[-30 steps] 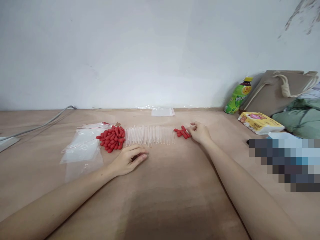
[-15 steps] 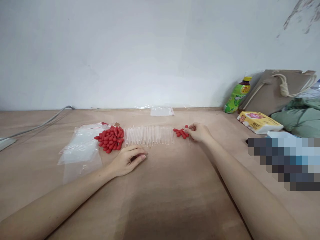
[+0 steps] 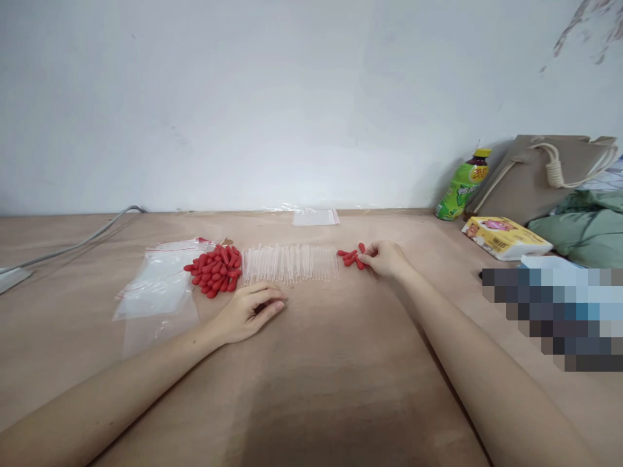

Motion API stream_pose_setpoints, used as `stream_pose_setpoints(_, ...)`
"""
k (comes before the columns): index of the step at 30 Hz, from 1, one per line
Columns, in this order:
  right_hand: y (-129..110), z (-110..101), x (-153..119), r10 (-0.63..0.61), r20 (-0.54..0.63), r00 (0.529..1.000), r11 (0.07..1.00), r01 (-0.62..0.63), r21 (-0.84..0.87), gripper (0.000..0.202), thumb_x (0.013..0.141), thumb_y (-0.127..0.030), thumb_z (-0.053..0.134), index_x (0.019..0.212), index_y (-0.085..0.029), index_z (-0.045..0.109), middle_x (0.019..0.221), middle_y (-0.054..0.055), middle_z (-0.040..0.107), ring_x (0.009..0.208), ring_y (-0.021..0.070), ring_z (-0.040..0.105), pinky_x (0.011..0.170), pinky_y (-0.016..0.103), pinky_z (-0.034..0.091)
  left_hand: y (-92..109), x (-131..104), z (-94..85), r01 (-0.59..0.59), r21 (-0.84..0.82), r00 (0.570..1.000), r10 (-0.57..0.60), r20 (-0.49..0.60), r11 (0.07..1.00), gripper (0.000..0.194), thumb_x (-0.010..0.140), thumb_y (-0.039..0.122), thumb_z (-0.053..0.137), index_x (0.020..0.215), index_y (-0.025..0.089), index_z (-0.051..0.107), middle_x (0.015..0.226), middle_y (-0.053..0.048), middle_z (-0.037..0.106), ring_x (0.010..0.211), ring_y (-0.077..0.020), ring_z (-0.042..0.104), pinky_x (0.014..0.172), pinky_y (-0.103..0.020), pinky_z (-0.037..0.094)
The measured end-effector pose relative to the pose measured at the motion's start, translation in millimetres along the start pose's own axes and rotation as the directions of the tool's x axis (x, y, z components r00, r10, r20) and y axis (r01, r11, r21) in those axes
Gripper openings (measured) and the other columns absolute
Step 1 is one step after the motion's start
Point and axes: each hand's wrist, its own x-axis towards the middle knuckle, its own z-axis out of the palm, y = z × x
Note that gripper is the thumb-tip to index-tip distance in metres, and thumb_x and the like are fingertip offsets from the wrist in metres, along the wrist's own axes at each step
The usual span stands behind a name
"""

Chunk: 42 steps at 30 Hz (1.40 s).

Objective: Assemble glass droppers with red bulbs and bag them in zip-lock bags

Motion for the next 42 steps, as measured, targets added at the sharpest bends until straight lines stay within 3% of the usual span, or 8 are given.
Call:
stream_pose_setpoints(12,-1,-3,1,-0.064,-0.101,0.993,0.997,0.06,-0.047,0.011,0.065,-0.028,0.062,0.067,-0.018,0.065,0.064,0.001,0.065,0.059,0.0129,0.057,0.052,0.022,0.04,-1,0,0.1,-0.005,0.007,1.0,0.005,-0.004,1.0,0.018,0.087,0.023,0.046,0.094,0.017,0.061,0.089,-0.006,0.061,0.081,-0.015,0.057,0.072,-0.027,0.046)
stream_pose_setpoints(20,13,-7,12,0.133,-0.127,0.983,0.93,-0.08,0.36,0.01,0.065,-0.026,0.066,0.069,-0.016,0.066,0.062,0.004,0.065,0.059,0.0141,0.059,0.055,0.023,0.046,-1,-1,1.2,-0.017,0.007,1.0,0.017,-0.018,1.0,0.018,0.087,0.022,0.046,0.095,0.017,0.06,0.09,-0.006,0.061,0.081,-0.0148,0.058,0.072,-0.027,0.047)
stream_pose_setpoints(24,14,-6,14,0.196,-0.103,0.975,0.867,-0.124,0.482,0.007,0.069,-0.018,0.062,0.075,-0.015,0.064,0.066,0.006,0.066,0.061,0.014,0.061,0.057,0.024,0.048,1,-1,-0.2,0.004,0.05,0.992,0.002,-0.122,0.999,0.018,0.085,0.023,0.05,0.098,0.018,0.059,0.091,-0.006,0.06,0.081,-0.015,0.057,0.073,-0.029,0.047)
stream_pose_setpoints(30,-5,-8,5,0.147,-0.095,0.985,0.842,-0.074,0.534,0.014,0.071,-0.013,0.058,0.085,-0.015,0.061,0.074,0.007,0.066,0.066,0.014,0.062,0.059,0.024,0.048,-7,19,-17.0,0.196,0.242,0.95,-0.123,-0.287,0.95,0.011,0.08,0.023,0.052,0.083,0.017,0.06,0.084,-0.004,0.054,0.084,-0.0181,0.052,0.078,-0.033,0.043)
stream_pose_setpoints(34,-30,13,-12,-0.065,-0.118,0.991,0.847,0.117,0.519,0.021,0.073,-0.02,0.057,0.094,-0.015,0.061,0.077,0.007,0.065,0.063,0.0149,0.06,0.06,0.028,0.048,-23,45,-23.7,0.353,0.348,0.924,-0.264,-0.278,0.869,0.01,0.076,0.024,0.053,0.072,0.018,0.06,0.084,-0.005,0.054,0.086,-0.0211,0.052,0.078,-0.036,0.042)
stream_pose_setpoints(37,-47,42,-32,-0.289,-0.285,0.914,0.881,0.37,0.296,0.021,0.074,-0.024,0.056,0.092,-0.017,0.063,0.079,0.007,0.064,0.071,0.0177,0.058,0.066,0.032,0.046,-28,65,-20.4,0.493,0.406,0.87,-0.426,-0.25,0.769,0.012,0.073,0.027,0.054,0.071,0.019,0.063,0.084,-0.007,0.056,0.09,-0.025,0.051,0.078,-0.038,0.041)
stream_pose_setpoints(40,-57,64,-51,-0.575,-0.407,0.71,0.794,0.604,-0.069,0.016,0.077,-0.022,0.053,0.087,-0.019,0.064,0.078,0.006,0.061,0.081,0.021,0.053,0.076,0.037,0.04,-24,85,-11.9,0.582,0.464,0.807,-0.542,-0.234,0.667,0.02,0.073,0.034,0.054,0.075,0.019,0.067,0.091,-0.011,0.057,0.095,-0.0298,0.049,0.08,-0.04,0.039)
stream_pose_setpoints(42,-58,71,-59,-0.665,-0.409,0.625,0.732,0.653,-0.193,0.015,0.078,-0.02,0.051,0.087,-0.02,0.064,0.078,0.005,0.06,0.08,0.0207,0.05,0.076,0.038,0.037,-19,96,-5.2,0.582,0.54,0.794,-0.567,-0.218,0.608,0.029,0.074,0.039,0.052,0.078,0.015,0.068,0.094,-0.015,0.057,0.098,-0.0328,0.047,0.083,-0.042,0.036)
